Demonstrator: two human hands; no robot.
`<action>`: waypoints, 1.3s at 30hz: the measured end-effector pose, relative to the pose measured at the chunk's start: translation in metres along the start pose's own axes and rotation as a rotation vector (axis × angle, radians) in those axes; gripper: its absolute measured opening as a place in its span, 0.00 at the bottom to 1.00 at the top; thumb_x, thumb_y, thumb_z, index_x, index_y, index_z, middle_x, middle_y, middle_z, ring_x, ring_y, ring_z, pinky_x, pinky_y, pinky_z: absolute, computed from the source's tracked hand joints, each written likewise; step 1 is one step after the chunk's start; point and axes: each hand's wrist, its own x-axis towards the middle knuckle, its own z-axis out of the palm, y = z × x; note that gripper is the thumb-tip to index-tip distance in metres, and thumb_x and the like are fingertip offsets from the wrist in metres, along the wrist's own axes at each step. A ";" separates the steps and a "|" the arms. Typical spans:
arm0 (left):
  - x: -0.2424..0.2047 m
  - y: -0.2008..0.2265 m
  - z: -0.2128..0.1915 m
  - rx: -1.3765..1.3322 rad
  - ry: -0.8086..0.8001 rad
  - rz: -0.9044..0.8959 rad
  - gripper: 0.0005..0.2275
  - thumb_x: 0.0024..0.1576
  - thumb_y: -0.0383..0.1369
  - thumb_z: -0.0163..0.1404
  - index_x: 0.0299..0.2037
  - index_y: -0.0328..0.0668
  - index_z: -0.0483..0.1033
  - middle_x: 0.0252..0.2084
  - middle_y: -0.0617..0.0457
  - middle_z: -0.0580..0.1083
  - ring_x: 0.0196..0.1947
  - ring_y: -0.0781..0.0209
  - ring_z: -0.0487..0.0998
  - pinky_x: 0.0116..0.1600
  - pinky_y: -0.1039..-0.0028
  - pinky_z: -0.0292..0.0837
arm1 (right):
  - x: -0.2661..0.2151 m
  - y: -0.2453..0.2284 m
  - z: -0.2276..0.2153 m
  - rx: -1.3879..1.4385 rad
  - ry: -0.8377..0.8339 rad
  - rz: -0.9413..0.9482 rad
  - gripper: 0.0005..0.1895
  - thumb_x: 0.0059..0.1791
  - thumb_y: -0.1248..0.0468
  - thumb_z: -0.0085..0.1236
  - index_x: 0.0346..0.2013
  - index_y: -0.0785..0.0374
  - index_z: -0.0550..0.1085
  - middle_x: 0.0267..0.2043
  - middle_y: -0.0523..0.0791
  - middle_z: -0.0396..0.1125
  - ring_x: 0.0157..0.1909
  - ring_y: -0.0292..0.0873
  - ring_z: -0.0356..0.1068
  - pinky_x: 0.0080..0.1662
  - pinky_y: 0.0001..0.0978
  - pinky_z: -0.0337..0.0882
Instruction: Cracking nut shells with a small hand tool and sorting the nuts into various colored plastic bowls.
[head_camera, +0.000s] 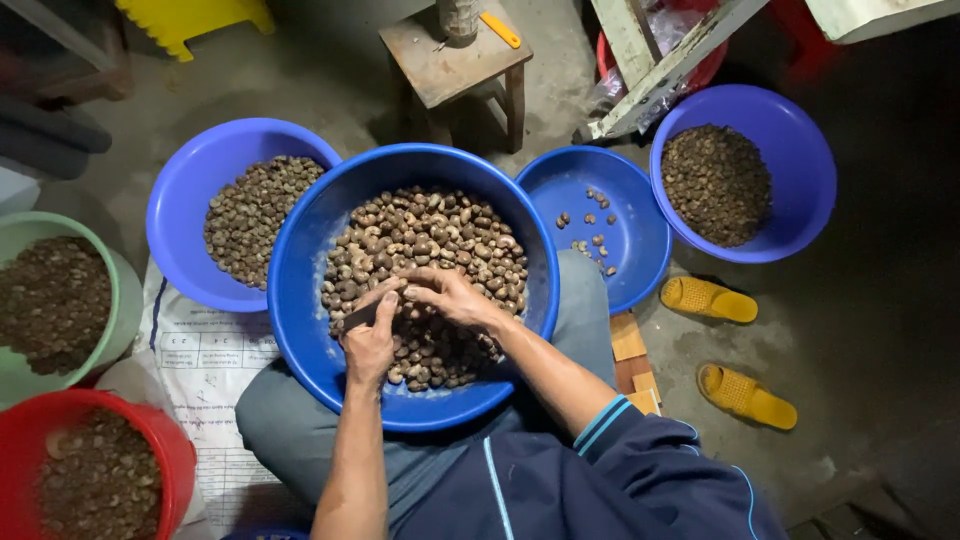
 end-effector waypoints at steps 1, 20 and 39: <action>-0.001 -0.001 0.002 0.008 0.005 0.031 0.10 0.63 0.37 0.55 0.49 0.44 0.84 0.46 0.43 0.80 0.41 0.58 0.82 0.49 0.65 0.79 | 0.001 0.003 -0.003 -0.038 -0.010 -0.020 0.21 0.54 0.65 0.58 0.61 0.68 0.70 0.48 0.54 0.74 0.40 0.41 0.75 0.37 0.34 0.79; -0.003 -0.001 -0.005 0.020 0.115 -0.033 0.10 0.64 0.36 0.53 0.47 0.40 0.83 0.40 0.39 0.81 0.43 0.51 0.83 0.49 0.67 0.79 | -0.022 -0.063 -0.008 -0.371 0.179 -0.329 0.18 0.55 0.64 0.58 0.58 0.66 0.73 0.49 0.56 0.73 0.51 0.52 0.73 0.55 0.48 0.73; -0.006 0.019 0.001 0.159 0.033 -0.216 0.12 0.65 0.42 0.49 0.51 0.49 0.82 0.38 0.45 0.82 0.39 0.56 0.83 0.41 0.67 0.80 | -0.065 -0.133 -0.086 -0.844 0.899 -0.356 0.17 0.53 0.65 0.58 0.56 0.63 0.73 0.38 0.55 0.75 0.34 0.55 0.77 0.34 0.42 0.76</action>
